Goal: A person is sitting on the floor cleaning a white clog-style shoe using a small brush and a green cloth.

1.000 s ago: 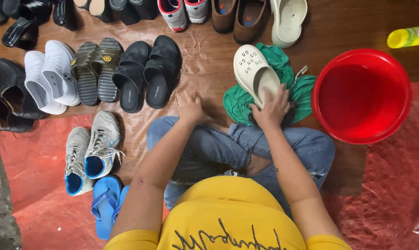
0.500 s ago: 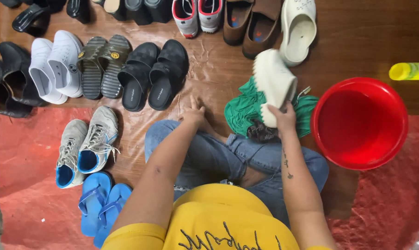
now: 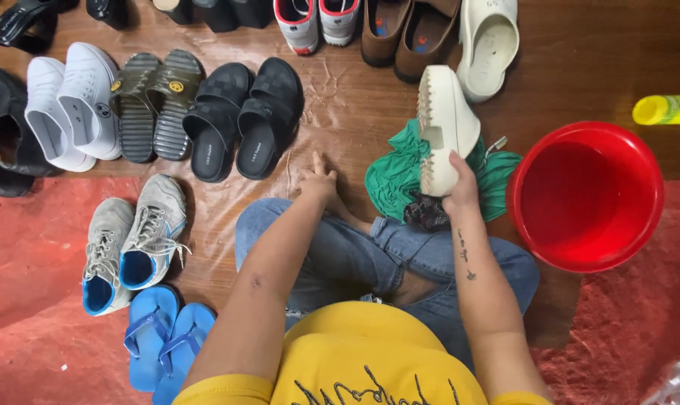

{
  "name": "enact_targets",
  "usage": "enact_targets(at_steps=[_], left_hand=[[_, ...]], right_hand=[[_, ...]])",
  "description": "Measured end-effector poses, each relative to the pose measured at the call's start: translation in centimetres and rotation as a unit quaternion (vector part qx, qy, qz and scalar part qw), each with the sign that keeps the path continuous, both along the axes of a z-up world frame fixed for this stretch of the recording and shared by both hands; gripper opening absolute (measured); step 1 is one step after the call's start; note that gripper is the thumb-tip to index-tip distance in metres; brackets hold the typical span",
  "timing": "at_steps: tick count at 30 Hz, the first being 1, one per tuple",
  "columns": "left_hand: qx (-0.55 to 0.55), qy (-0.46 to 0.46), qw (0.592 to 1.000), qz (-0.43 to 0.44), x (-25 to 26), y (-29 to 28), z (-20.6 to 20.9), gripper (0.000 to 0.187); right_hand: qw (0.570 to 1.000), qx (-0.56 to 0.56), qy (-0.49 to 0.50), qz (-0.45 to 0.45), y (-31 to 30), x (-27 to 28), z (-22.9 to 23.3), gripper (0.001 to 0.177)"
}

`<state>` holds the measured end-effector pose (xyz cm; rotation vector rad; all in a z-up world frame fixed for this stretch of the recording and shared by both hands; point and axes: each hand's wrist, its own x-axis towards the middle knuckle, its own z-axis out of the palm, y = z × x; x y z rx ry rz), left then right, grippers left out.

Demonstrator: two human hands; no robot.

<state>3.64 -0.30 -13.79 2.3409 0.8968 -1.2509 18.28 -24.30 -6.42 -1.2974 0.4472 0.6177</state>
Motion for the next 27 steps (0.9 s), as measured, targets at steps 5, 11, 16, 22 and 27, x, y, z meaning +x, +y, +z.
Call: enact_targets(at_steps=[5,11,16,22,27], left_hand=[[-0.004,0.012,1.0,-0.013,0.1,-0.5,5.5,0.103],[-0.015,0.03,0.999,-0.012,1.1,-0.3,1.2,0.098],[-0.019,0.037,0.999,-0.028,1.0,-0.3,3.1,0.102],[-0.022,0.044,0.997,-0.057,1.0,0.3,-3.7,0.114],[-0.037,0.053,0.996,-0.063,0.7,0.6,-5.2,0.13]], right_hand=[[0.999,-0.001,-0.024,-0.038,-0.5,1.6,-3.1,0.056],[0.993,-0.041,-0.107,-0.03,2.0,5.9,-1.2,0.044],[0.992,-0.031,-0.106,-0.055,4.8,11.7,-1.7,0.044],[0.954,-0.24,-0.16,-0.081,5.6,17.8,-7.2,0.087],[0.875,-0.453,-0.167,0.046,4.7,21.9,-8.0,0.094]])
